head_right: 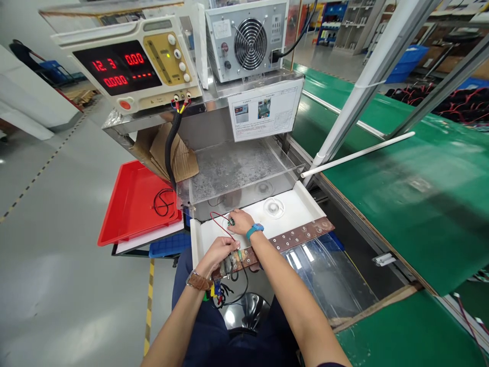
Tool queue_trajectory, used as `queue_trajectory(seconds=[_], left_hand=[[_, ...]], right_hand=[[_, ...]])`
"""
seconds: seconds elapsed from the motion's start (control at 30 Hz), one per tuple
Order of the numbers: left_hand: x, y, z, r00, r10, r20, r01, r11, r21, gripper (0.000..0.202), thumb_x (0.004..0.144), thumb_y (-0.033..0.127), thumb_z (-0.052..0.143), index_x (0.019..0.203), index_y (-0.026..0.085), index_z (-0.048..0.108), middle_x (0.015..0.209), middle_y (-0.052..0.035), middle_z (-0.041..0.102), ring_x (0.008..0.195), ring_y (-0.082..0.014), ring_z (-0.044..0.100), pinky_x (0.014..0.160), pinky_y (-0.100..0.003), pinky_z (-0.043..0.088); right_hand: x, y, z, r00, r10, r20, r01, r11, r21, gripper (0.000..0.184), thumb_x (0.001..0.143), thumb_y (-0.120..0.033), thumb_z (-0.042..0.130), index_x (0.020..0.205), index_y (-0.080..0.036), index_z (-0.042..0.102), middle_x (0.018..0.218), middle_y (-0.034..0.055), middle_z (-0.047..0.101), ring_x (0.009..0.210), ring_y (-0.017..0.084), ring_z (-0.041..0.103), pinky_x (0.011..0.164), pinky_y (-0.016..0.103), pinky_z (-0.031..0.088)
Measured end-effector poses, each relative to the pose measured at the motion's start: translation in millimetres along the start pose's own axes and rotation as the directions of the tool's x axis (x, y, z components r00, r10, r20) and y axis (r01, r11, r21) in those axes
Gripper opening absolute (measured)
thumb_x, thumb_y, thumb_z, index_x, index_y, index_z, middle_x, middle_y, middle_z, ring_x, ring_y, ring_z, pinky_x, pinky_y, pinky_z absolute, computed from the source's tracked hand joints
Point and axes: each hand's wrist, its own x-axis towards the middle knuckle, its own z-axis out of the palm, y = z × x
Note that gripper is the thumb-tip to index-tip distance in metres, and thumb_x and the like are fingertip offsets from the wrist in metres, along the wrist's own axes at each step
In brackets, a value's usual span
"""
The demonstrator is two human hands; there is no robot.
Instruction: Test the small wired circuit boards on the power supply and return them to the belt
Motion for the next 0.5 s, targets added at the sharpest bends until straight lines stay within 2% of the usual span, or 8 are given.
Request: queue_trajectory(seconds=[0.2, 0.27, 0.33, 0.37, 0.4, 0.43, 0.47, 0.5], left_hand=[[-2, 6, -0.2, 0.999, -0.038, 0.011, 0.038, 0.999, -0.002, 0.041, 0.053, 0.055, 0.077, 0.051, 0.017, 0.059, 0.047, 0.0021, 0.05, 0.044, -0.0086, 0.04, 0.046, -0.023, 0.032], [-6, 9, -1.9, 0.999, -0.003, 0.035, 0.003, 1.0, 0.018, 0.042, 0.051, 0.055, 0.077, 0.051, 0.017, 0.06, 0.049, 0.0013, 0.053, 0.047, -0.0095, 0.043, 0.048, -0.022, 0.035], [-8, 9, -5.0, 0.999, 0.042, 0.033, -0.044, 0.998, 0.053, 0.045, 0.048, 0.057, 0.079, 0.051, 0.016, 0.062, 0.052, 0.0002, 0.057, 0.051, -0.0109, 0.047, 0.05, -0.022, 0.037], [-7, 8, -6.6, 0.999, 0.049, 0.014, -0.05, 0.997, 0.058, 0.046, 0.05, 0.06, 0.079, 0.054, 0.016, 0.064, 0.054, -0.0001, 0.06, 0.052, -0.012, 0.05, 0.051, -0.023, 0.039], [-5, 7, -7.9, 1.0, 0.026, 0.013, -0.027, 0.998, 0.058, 0.049, 0.051, 0.063, 0.078, 0.057, 0.017, 0.065, 0.054, -0.0002, 0.061, 0.052, -0.0134, 0.051, 0.051, -0.023, 0.041], [-2, 7, -8.7, 0.999, -0.003, 0.039, 0.0, 0.998, 0.061, 0.05, 0.052, 0.065, 0.077, 0.06, 0.017, 0.067, 0.056, -0.0006, 0.064, 0.054, -0.0149, 0.054, 0.052, -0.024, 0.043], [1, 7, -8.9, 0.999, -0.015, 0.048, 0.013, 0.998, 0.059, 0.051, 0.05, 0.066, 0.079, 0.061, 0.017, 0.066, 0.057, -0.0006, 0.065, 0.054, -0.0156, 0.056, 0.053, -0.025, 0.045], [2, 7, -8.6, 0.998, -0.03, 0.057, 0.028, 0.998, 0.048, 0.052, 0.049, 0.066, 0.08, 0.062, 0.018, 0.066, 0.058, -0.0007, 0.067, 0.055, -0.0163, 0.057, 0.054, -0.025, 0.046]], right_hand=[[4, -7, -1, 1.0, 0.017, 0.007, -0.017, 0.999, 0.028, 0.036, 0.074, -0.032, 0.077, 0.105, -0.017, 0.065, 0.103, 0.0076, 0.061, 0.096, 0.021, 0.057, 0.081, 0.028, 0.042], [-3, -14, -14, 0.999, 0.031, -0.04, -0.028, 0.996, 0.085, 0.046, 0.075, -0.036, 0.078, 0.114, -0.017, 0.062, 0.107, 0.0078, 0.062, 0.099, 0.021, 0.058, 0.084, 0.028, 0.043], [-20, -12, -38, 0.984, 0.051, -0.17, -0.026, 0.989, 0.143, 0.052, 0.08, -0.04, 0.074, 0.124, -0.019, 0.057, 0.11, 0.0066, 0.063, 0.1, 0.019, 0.058, 0.086, 0.027, 0.044], [-36, -5, -55, 0.962, 0.076, -0.262, -0.035, 0.987, 0.157, 0.05, 0.084, -0.041, 0.069, 0.128, -0.021, 0.055, 0.111, 0.0058, 0.063, 0.099, 0.019, 0.059, 0.087, 0.027, 0.044], [-57, 6, -74, 0.922, 0.121, -0.369, -0.066, 0.985, 0.159, 0.046, 0.088, -0.042, 0.063, 0.129, -0.022, 0.055, 0.111, 0.0054, 0.064, 0.099, 0.018, 0.059, 0.088, 0.027, 0.044], [-86, 19, -96, 0.854, 0.189, -0.485, -0.13, 0.98, 0.154, 0.04, 0.092, -0.04, 0.057, 0.128, -0.023, 0.056, 0.11, 0.0055, 0.064, 0.099, 0.018, 0.059, 0.089, 0.028, 0.044], [-122, 35, -118, 0.747, 0.272, -0.606, -0.223, 0.962, 0.156, 0.036, 0.094, -0.039, 0.051, 0.126, -0.022, 0.057, 0.11, 0.0065, 0.065, 0.1, 0.019, 0.059, 0.091, 0.03, 0.044], [-165, 52, -141, 0.592, 0.357, -0.722, -0.344, 0.923, 0.174, 0.034, 0.096, -0.036, 0.045, 0.123, -0.021, 0.06, 0.111, 0.0081, 0.065, 0.101, 0.02, 0.059, 0.092, 0.032, 0.044]])
